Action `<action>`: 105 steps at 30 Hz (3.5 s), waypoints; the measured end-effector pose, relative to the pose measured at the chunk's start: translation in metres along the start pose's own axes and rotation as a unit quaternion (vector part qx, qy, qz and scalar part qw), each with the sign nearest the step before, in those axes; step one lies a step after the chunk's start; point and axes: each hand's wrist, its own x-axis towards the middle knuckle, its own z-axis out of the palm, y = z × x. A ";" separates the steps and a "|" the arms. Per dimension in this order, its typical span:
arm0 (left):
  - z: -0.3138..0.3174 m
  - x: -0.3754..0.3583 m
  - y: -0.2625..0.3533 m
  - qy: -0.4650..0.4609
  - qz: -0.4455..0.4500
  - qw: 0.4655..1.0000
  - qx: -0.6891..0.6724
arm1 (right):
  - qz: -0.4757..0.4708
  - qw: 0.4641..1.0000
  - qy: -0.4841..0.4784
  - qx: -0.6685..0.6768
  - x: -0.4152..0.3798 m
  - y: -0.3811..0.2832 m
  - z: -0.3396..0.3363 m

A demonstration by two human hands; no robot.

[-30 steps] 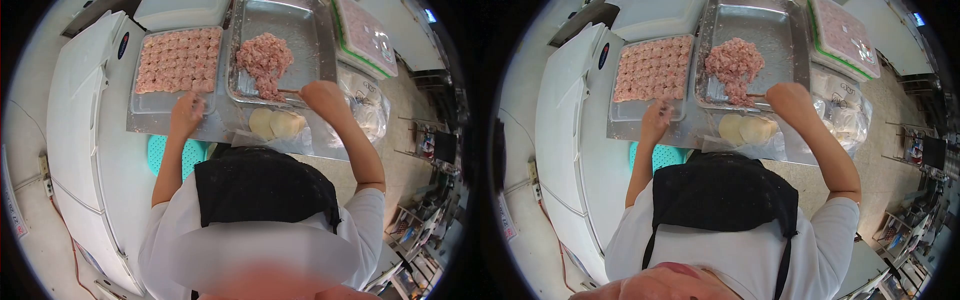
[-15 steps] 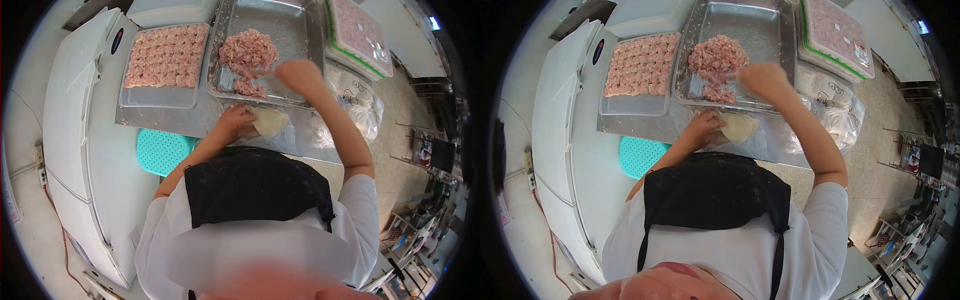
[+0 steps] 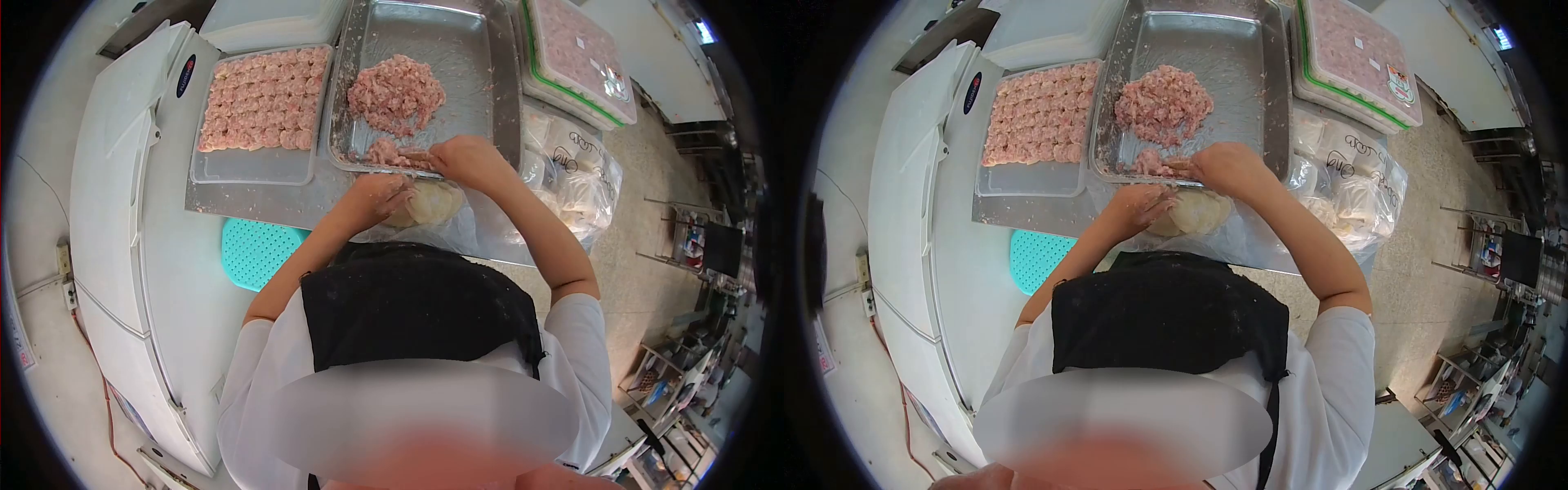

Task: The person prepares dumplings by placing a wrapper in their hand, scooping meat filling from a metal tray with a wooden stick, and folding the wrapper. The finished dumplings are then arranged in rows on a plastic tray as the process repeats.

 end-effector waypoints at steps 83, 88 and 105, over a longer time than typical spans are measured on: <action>-0.055 0.092 -0.018 0.348 -0.220 0.510 -0.755 | 0.120 0.974 0.190 0.026 -0.046 -0.034 -0.037; -0.060 0.100 0.014 0.357 -0.250 0.496 -0.751 | 0.057 0.986 0.156 -0.009 -0.050 -0.020 -0.051; -0.082 0.104 0.066 0.156 -0.077 0.959 -0.225 | -0.014 0.915 0.082 0.396 -0.071 0.034 -0.087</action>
